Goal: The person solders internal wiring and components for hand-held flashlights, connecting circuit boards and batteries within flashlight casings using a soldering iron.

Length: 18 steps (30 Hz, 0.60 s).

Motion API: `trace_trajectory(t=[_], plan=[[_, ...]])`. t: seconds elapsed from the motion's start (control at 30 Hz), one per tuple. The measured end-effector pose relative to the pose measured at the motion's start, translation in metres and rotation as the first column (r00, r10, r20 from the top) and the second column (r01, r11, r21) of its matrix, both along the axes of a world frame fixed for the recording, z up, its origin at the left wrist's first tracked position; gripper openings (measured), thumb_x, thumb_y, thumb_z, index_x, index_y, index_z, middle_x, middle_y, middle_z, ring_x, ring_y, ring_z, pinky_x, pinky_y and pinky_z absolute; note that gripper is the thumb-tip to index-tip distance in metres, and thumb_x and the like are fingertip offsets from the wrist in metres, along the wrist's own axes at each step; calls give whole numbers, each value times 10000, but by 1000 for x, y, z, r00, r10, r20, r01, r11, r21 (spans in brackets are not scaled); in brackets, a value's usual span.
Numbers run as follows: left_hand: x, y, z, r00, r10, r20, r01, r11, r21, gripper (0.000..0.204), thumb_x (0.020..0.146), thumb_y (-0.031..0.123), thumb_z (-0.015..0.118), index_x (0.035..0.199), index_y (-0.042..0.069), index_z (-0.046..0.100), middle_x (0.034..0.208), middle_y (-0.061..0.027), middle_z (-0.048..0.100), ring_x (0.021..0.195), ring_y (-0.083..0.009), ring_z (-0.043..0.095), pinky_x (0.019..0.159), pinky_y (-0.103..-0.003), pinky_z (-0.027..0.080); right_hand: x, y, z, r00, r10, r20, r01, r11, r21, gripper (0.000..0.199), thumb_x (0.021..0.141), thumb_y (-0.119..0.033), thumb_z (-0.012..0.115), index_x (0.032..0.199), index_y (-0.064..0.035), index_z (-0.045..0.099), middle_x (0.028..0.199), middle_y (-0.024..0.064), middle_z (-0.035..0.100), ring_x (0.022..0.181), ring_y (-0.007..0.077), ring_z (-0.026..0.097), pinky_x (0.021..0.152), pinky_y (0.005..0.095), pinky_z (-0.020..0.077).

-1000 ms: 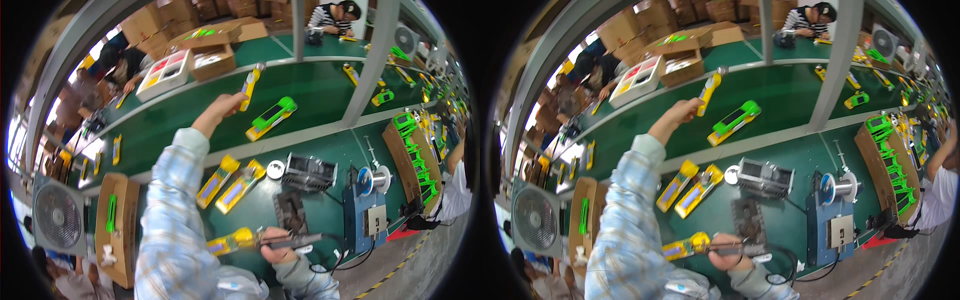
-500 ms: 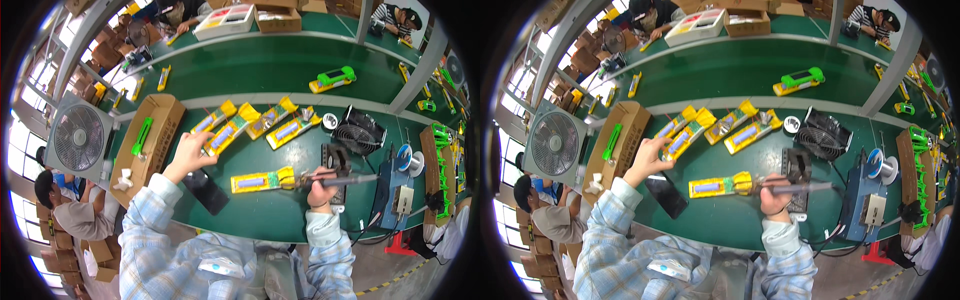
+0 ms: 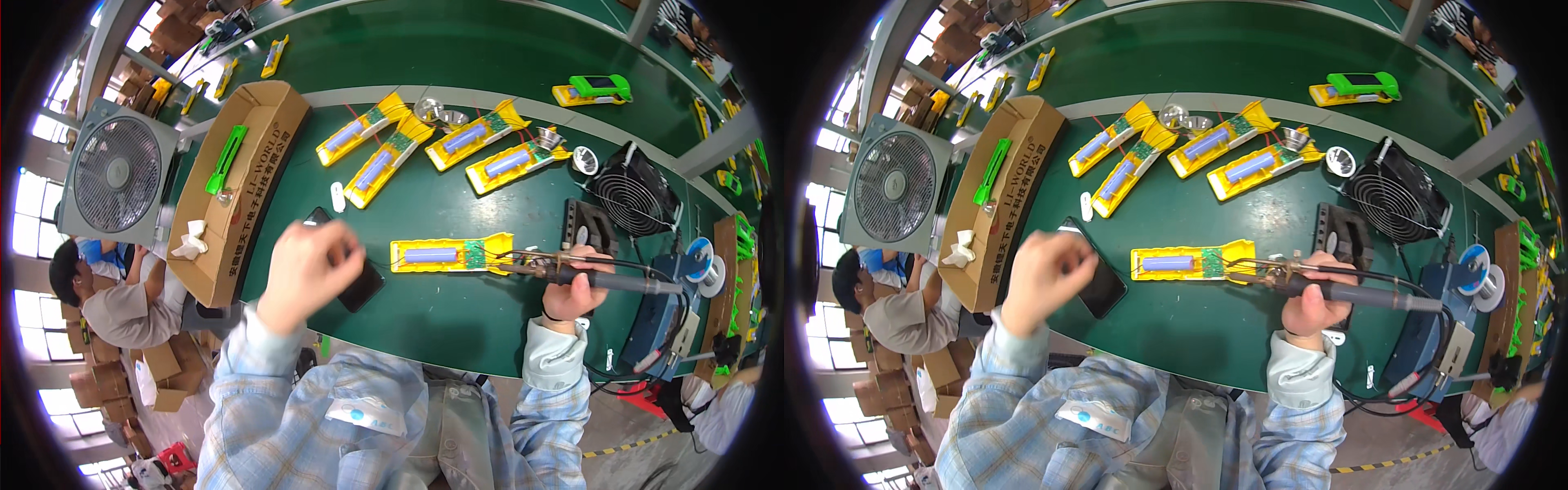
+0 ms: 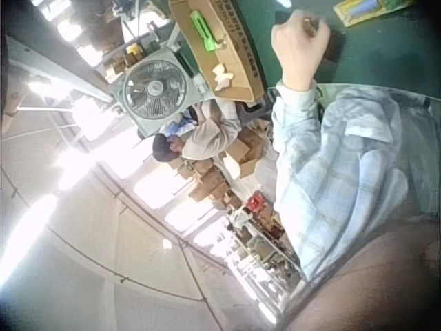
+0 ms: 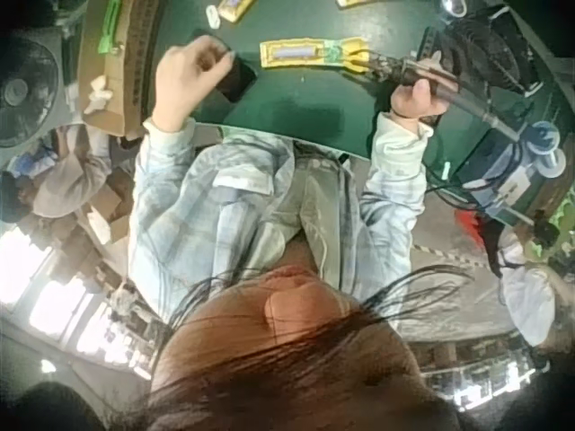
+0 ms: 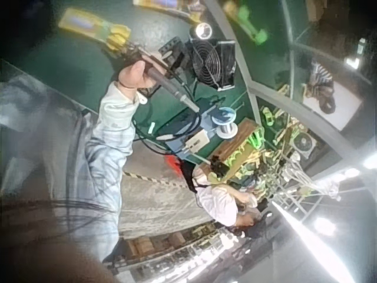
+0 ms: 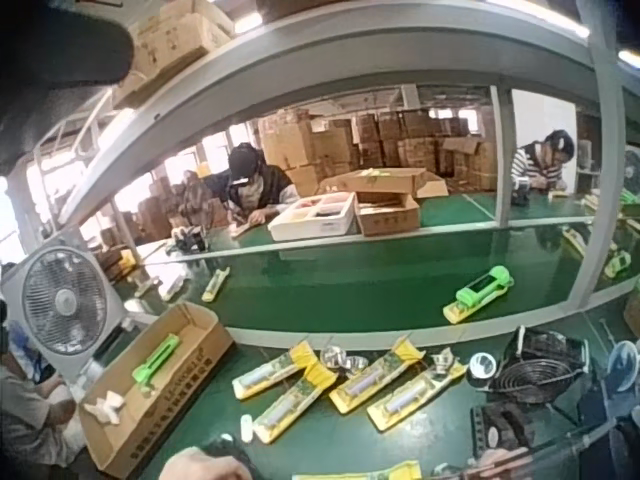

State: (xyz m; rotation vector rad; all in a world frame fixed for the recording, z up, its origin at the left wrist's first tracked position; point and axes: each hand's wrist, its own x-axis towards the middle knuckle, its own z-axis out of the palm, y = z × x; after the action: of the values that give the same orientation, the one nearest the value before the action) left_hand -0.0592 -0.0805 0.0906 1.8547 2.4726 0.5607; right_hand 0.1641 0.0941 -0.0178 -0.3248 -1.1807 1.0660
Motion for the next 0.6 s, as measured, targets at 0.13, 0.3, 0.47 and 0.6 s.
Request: trace_trajectory(t=[0.13,0.3,0.47,0.6], plan=[[17,-53,1,769,260,584,-120,956,-268,291,723,198,626,490,36,561,419,-24,483,384,-54,447,368,-197,296,3,-1,3,1000,5,26,-5,1000,4,231,693,-210,508,752,-2,427,700,74,422,618,171,440,537,279,360],[43,-38,-44,384,343,857,-66,936,-345,264,829,210,499,993,9,545,498,-27,524,371,-55,408,364,-196,296,2,0,2,997,41,59,-41,999,10,236,700,-220,499,750,0,427,707,77,420,600,171,437,527,280,366],[41,-20,-59,-120,406,906,-82,905,-417,443,888,265,372,1256,32,293,542,-40,485,356,-50,300,352,-173,248,1,0,2,999,13,50,-12,1000,-11,238,699,-222,502,750,-3,424,692,77,421,599,172,434,537,282,366],[51,-15,-61,-205,263,943,-315,894,-318,431,896,237,344,1279,65,245,658,-7,416,396,-48,305,363,-179,247,0,-2,3,997,37,64,-35,999,-37,231,697,-215,504,758,-7,424,679,72,421,593,173,433,543,280,361]])
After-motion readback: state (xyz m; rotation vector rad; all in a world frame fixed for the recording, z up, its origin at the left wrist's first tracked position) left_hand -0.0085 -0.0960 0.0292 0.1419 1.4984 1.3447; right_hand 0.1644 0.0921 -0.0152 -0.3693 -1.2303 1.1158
